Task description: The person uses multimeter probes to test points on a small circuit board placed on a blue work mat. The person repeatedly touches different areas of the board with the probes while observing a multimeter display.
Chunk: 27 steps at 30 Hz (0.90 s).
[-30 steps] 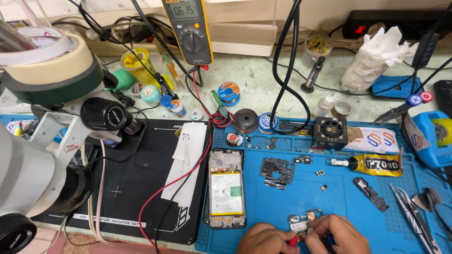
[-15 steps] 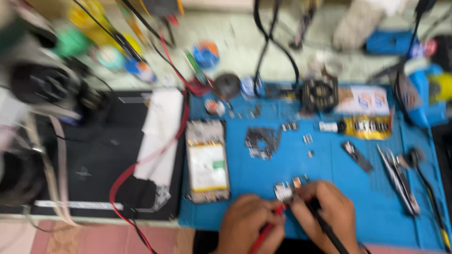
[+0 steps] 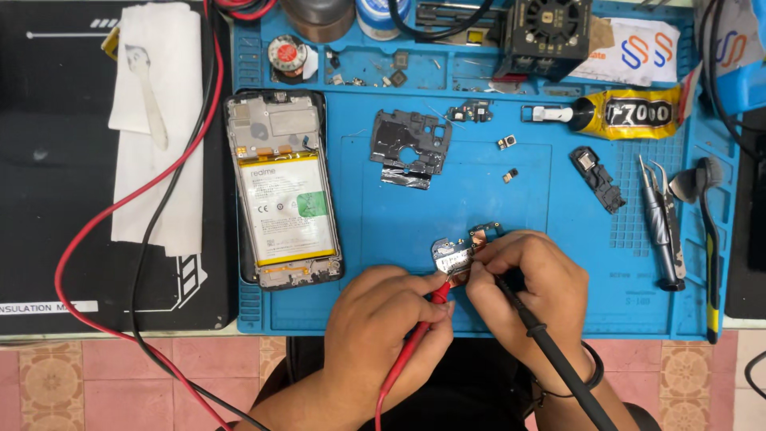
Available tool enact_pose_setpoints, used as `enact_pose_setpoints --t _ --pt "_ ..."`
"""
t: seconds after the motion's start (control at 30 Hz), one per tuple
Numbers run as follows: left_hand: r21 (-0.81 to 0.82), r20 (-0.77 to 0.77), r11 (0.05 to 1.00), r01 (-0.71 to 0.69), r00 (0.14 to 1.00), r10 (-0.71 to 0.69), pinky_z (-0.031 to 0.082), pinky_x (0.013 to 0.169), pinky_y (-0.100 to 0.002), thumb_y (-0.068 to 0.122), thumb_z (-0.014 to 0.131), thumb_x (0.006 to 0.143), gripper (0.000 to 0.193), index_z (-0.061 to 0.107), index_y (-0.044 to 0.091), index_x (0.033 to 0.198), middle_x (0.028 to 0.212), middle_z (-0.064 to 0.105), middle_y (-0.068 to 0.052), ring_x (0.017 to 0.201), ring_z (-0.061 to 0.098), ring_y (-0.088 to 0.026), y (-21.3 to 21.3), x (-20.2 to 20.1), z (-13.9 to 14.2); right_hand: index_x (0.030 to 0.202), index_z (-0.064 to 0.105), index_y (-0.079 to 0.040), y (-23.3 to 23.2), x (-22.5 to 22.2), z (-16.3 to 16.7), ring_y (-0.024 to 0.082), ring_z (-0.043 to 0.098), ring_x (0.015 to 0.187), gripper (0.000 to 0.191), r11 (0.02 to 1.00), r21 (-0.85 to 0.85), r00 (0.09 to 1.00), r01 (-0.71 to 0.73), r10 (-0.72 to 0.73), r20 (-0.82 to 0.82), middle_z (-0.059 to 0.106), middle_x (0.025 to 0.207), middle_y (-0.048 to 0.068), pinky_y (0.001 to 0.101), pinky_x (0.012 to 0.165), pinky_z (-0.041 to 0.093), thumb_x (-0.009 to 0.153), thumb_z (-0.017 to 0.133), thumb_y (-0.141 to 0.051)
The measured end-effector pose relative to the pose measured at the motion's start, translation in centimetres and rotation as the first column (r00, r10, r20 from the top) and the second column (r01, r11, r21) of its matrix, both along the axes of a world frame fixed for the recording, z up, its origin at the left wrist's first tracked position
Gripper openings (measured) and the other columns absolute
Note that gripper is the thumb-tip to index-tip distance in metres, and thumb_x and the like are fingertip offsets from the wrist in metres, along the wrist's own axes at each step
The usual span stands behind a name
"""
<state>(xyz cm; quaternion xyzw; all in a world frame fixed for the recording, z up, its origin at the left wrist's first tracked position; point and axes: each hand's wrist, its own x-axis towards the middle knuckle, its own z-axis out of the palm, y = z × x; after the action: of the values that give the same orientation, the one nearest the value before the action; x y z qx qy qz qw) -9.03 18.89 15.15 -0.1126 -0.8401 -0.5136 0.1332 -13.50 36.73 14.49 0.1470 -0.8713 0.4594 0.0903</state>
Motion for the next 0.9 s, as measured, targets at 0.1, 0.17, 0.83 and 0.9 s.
enact_pose_setpoints --t 0.1,0.17,0.83,0.9 --pt "0.007 0.004 1.0 -0.011 1.0 0.011 0.055 0.08 -0.036 0.007 0.085 0.078 0.024 0.063 0.01 0.087 0.102 0.077 -0.006 0.091 0.071 -0.025 0.12 0.17 -0.13 0.082 0.056 -0.003 0.3 0.26 -0.15 0.02 0.073 0.08 0.019 1.0 -0.019 0.999 0.01 -0.009 0.039 0.071 0.088 0.011 0.0282 0.071 0.058 0.079 0.074 0.003" --pt "0.032 0.005 0.999 -0.014 1.0 0.013 0.056 0.08 -0.036 0.007 0.084 0.078 0.024 0.063 0.01 0.088 0.103 0.077 -0.006 0.091 0.072 -0.025 0.09 0.23 -0.19 0.081 0.056 -0.003 0.48 0.26 -0.19 0.02 0.073 0.08 0.02 1.0 -0.022 0.999 0.003 -0.002 0.045 0.072 0.087 0.011 0.0285 0.07 0.057 0.078 0.074 0.003" --pt "0.042 -0.023 0.998 -0.037 0.999 0.038 0.056 0.077 -0.037 0.006 0.084 0.079 0.026 0.06 0.01 0.09 0.103 0.075 -0.007 0.09 0.07 -0.028 0.43 0.17 -0.49 0.084 0.057 -0.004 0.65 0.43 -0.42 0.023 0.074 0.093 0.02 0.997 0.022 0.997 -0.078 0.078 0.007 0.071 0.088 0.009 0.0325 0.083 0.06 0.077 0.075 0.002" --pt "0.043 -0.024 0.998 -0.039 0.999 0.04 0.056 0.077 -0.037 0.006 0.084 0.079 0.026 0.061 0.009 0.09 0.103 0.075 -0.007 0.09 0.07 -0.027 0.42 0.21 -0.5 0.085 0.057 -0.004 0.66 0.45 -0.49 0.023 0.074 0.093 0.021 0.996 0.03 0.996 -0.084 0.084 -0.002 0.072 0.089 0.009 0.0327 0.083 0.06 0.078 0.076 0.002"
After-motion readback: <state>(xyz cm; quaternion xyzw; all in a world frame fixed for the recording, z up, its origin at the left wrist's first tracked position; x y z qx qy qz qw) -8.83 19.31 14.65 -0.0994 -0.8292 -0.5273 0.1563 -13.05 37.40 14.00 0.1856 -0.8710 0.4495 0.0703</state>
